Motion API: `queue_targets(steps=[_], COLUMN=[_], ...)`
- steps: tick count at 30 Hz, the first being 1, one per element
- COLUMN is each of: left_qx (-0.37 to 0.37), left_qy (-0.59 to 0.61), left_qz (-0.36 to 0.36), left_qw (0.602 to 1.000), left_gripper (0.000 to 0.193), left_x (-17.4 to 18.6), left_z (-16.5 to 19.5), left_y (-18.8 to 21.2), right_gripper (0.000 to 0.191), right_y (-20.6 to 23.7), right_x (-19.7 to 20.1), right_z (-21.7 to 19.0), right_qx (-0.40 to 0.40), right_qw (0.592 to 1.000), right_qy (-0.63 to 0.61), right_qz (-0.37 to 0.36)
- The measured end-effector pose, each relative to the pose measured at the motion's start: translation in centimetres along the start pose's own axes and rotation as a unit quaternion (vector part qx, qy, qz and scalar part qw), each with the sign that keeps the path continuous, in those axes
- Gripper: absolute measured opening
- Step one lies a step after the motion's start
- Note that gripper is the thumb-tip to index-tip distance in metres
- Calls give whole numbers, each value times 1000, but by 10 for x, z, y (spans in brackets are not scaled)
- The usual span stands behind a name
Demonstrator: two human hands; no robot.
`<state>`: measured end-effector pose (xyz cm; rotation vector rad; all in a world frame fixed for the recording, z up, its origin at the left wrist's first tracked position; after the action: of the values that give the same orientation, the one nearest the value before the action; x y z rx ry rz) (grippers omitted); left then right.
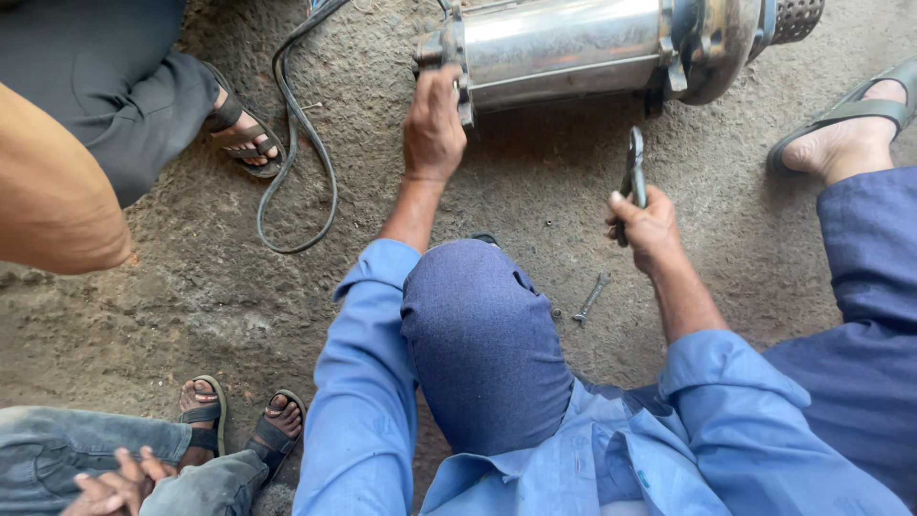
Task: The person sits on the ground and uses a wrench and pliers to loosen and tighten bolts on a cylindrical submersible motor. They rotate the motor to access different bolt locations and continue adjusting fasteners while two other people watch nearby.
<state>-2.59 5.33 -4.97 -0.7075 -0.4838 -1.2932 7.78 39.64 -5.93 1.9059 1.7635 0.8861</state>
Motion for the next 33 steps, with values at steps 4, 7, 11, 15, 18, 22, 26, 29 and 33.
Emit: queue_targets(steps=[4,7,11,15,18,22,26,29,33], left_qx=[-131,-154,-101,-69,-100,-33,20,40,12], left_qy=[-19,-18,35,41,32,76,97,105,93], left_qz=[47,46,98,136,156,134,125,117,122], left_qw=[990,987,989,987,982,988,987,987,988], left_gripper=[14,16,20,30,35,35,34,33,32], left_x=[10,4,-2,19,38,53,59,54,50], left_z=[11,21,19,9,12,9,2,1,5], left_y=[-35,-47,-44,-16,12,39,61,69,77], right_gripper=[22,24,26,30,31,33,29,31,41], right_y=[0,0,-2,-7,-12,-20,-26,-26,-25], right_x=[21,42,64,65,61,68,70,67,64], right_z=[-45,-82,-121,-152,-173,-180,-169,-157,-150], right_qx=[-21,-15,-14,-100,-140,-98,173,310,309], right_qw=[999,998,991,982,977,866,616,353,182], right_qy=[25,-52,131,152,136,488,760,860,915], right_qz=[1,-12,-11,-58,-86,-42,118,198,185])
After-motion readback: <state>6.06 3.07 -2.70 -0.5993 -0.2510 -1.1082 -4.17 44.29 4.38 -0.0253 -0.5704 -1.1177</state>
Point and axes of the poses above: each hand's wrist, its own y-axis away from the middle knuckle, its own x-axis out of the back of the hand, z = x × y, the point moved 3 cm from there along -y, towards the middle knuckle
